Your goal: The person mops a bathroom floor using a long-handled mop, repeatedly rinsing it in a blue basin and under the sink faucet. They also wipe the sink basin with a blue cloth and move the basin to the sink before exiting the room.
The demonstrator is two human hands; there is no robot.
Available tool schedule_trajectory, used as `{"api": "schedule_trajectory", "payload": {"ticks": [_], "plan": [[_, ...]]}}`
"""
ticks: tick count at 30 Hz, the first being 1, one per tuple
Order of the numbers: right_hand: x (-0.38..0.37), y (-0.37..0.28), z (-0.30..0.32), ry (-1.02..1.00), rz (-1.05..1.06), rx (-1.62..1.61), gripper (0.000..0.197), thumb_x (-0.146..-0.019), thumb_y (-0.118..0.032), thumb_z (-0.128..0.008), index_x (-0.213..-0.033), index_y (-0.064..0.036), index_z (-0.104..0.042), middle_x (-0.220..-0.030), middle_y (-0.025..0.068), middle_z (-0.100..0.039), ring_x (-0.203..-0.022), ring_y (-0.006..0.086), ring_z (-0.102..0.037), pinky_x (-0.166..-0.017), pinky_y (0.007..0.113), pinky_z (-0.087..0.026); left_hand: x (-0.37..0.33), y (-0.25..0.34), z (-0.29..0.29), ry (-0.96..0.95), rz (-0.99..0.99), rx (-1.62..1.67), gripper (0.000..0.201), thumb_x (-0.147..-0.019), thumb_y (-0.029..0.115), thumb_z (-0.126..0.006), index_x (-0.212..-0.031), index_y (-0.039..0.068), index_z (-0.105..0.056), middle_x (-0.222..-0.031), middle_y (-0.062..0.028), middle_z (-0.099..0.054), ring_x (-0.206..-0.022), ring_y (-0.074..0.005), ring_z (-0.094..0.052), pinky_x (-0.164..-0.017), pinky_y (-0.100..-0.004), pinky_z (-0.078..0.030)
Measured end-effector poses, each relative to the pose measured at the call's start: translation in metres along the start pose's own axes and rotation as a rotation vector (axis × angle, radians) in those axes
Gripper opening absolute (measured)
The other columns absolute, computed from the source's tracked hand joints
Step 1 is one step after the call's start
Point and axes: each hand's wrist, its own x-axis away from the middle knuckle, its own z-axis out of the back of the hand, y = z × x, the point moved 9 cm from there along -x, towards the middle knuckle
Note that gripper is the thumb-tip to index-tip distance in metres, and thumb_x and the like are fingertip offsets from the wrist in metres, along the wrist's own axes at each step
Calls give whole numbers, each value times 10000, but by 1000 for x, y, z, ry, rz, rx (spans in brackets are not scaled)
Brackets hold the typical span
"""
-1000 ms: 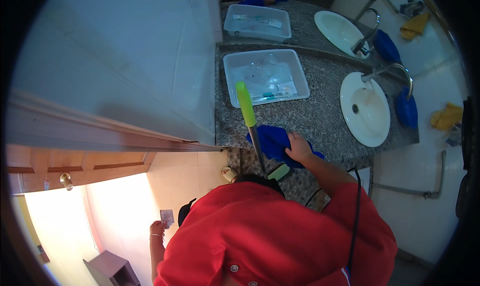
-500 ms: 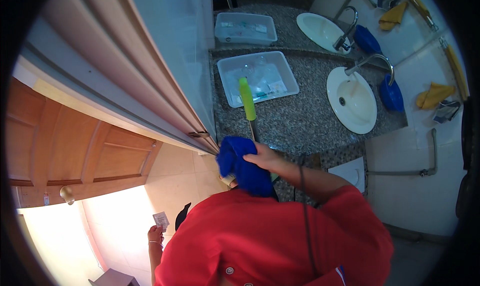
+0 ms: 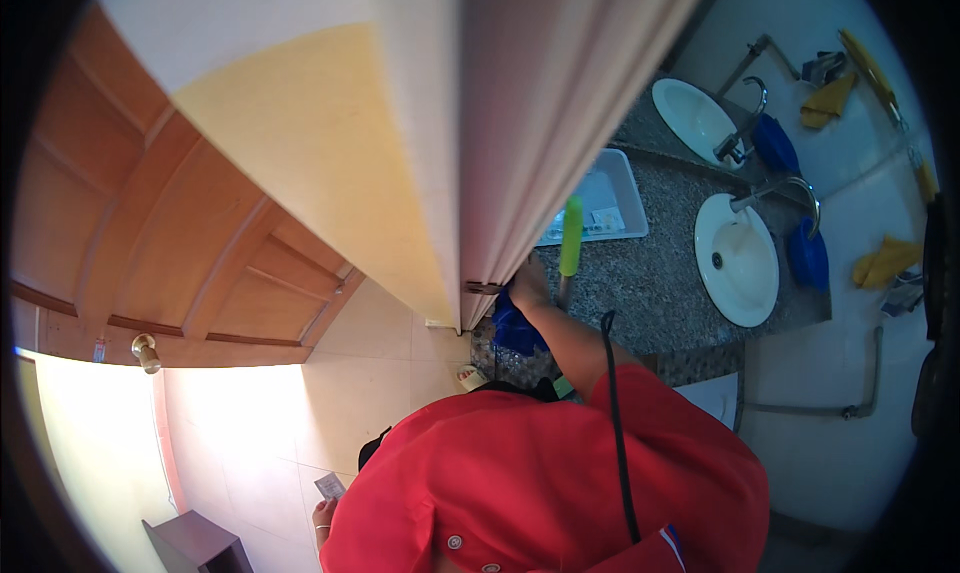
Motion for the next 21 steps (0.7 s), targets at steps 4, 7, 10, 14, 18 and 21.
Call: {"api": "schedule_trajectory", "payload": {"ticks": [4,7,10,14,18,21], "plan": [[-1,9,-9,-159,-129,-31,262,-855,-90,-545,-1105,-15,-550,-1162,200,-538,-1066,381,-534,-889,435,-470,-7,-40,10,10,40,-75,205,-802,191,-675,-677,67,-570,-597,-22,-565,-492,-105,-496,-449,-260,-400],[6,10,-22,-275,-106,204,289,-859,-137,-533,-1132,-55,-578,-1186,191,-555,-1089,357,-549,-903,422,-468,-27,-52,25,-3,34,-86,207,-804,195,-671,-673,76,-563,-584,-18,-553,-475,-107,-484,-433,-262,-389],[27,26,-50,-411,-126,408,321,-863,-185,-520,-1160,-94,-606,-1210,181,-572,-1112,332,-563,-916,409,-466,-49,-62,50,-15,38,-64,210,-806,200,-667,-670,85,-556,-571,-15,-541,-457,-109,-472,-418,-265,-378],[82,46,-105,-967,-134,743,378,-712,-168,-576,-1067,-75,-667,-1094,201,-628,-1028,329,-601,-869,419,-473,-56,-71,104,6,23,60,214,-809,205,-662,-666,97,-547,-553,-11,-526,-434,-112,-456,-397,-268,-363],[145,-13,-135,-1362,122,824,662,-701,-422,-654,-1196,11,-581,-1250,214,-550,-1148,306,-539,-946,414,-435,-32,-87,159,90,186,461,144,-825,204,-633,-752,133,-532,-510,16,-438,-361,-106,-375,-316,-254,-281],[171,-120,-181,-1332,398,724,634,-646,-353,-689,-1146,22,-578,-1129,236,-600,-1064,346,-575,-909,404,-456,-16,-77,184,136,234,645,124,-836,194,-630,-793,136,-529,-529,26,-429,-361,-96,-364,-313,-243,-267]]}}
